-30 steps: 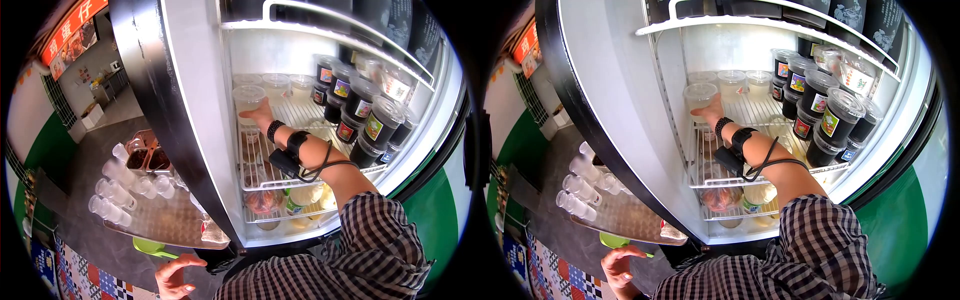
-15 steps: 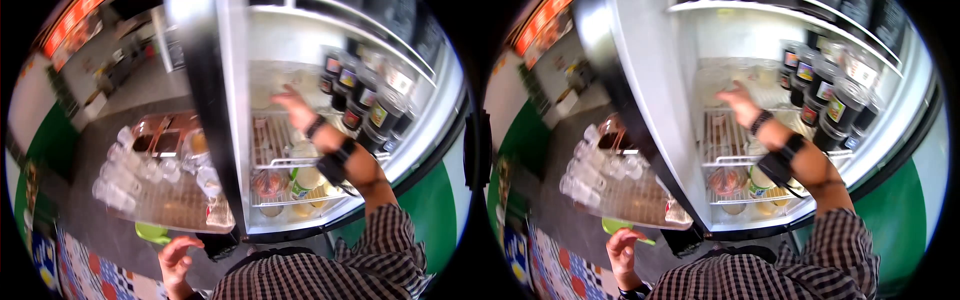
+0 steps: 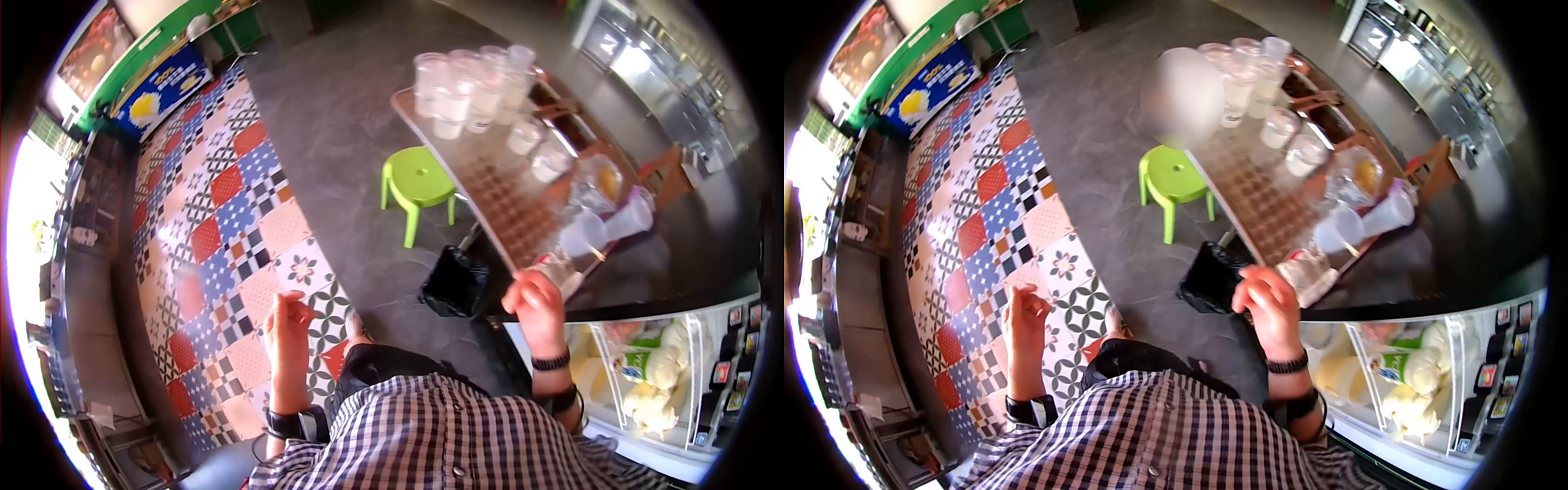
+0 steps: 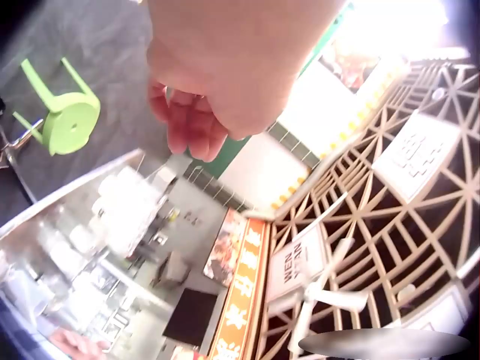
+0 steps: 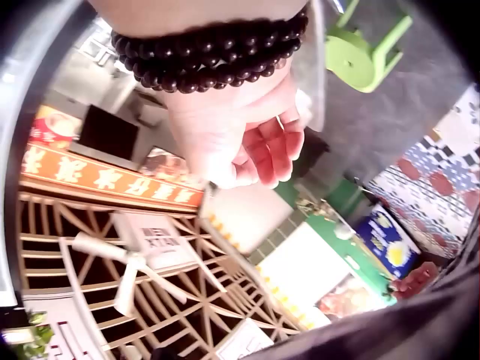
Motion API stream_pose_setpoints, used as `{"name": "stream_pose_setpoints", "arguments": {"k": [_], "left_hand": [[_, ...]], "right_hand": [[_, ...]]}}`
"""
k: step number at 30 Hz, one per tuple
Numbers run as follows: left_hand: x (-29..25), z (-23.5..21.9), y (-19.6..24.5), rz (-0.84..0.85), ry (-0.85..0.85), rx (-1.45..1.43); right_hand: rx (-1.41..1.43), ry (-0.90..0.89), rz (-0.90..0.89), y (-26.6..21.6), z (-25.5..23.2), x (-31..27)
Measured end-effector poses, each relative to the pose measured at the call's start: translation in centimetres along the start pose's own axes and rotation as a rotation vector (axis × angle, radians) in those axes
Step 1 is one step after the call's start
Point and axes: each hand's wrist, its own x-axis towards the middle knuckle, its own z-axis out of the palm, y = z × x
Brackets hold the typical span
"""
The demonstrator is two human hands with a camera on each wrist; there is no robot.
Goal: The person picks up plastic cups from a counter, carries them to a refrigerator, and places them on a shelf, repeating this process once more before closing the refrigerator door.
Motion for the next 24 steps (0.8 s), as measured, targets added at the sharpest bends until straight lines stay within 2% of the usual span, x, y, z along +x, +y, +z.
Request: {"name": "stream_pose_setpoints", "arguments": {"k": [2, 3, 5, 6, 9, 11, 13, 16, 17, 21, 23, 24], "left_hand": [[2.3, -4.2, 2.2, 0.03, 0.235, -0.048], [3.8, -6.8, 3.0, 0.061, 0.287, -0.079], [6.9, -11.6, 5.5, 0.088, 0.31, 0.032], [8.7, -13.0, 7.1, 0.062, 0.395, 0.022], [14.6, -16.6, 11.7, 0.023, 0.123, 0.139], [19.0, -16.3, 13.5, -0.065, 0.03, 0.204], [24.3, -15.8, 14.5, -0.182, -0.069, 0.305], [33.4, -14.0, 15.3, -0.131, -0.141, 0.301], [36.5, -13.2, 15.4, -0.095, -0.153, 0.306], [47.6, -10.0, 17.5, 0.158, 0.161, 0.139], [51.8, -11.2, 19.4, 0.224, 0.224, 0.121], [53.3, -11.4, 20.1, 0.253, 0.325, 0.142]], "right_hand": [[-0.086, -0.127, 0.143, 4.6, 4.2, 5.8], [-0.116, -0.189, 0.209, 7.0, 6.5, 8.7], [-0.176, -0.282, 0.287, 11.9, 10.5, 14.2], [-0.215, -0.293, 0.334, 14.5, 12.6, 16.8], [-0.248, -0.318, 0.472, 20.4, 18.6, 23.0], [-0.288, -0.362, 0.579, 22.2, 21.8, 26.1], [-0.291, -0.417, 0.552, 24.5, 24.4, 30.0], [-0.26, -0.49, 0.529, 26.5, 27.2, 37.3], [-0.186, -0.457, 0.562, 27.1, 28.2, 40.1], [-0.061, -0.617, 0.479, 26.9, 33.9, 53.9], [-0.054, -0.75, 0.375, 26.5, 37.5, 61.3], [-0.026, -0.768, 0.341, 26.3, 39.4, 64.7]]}}
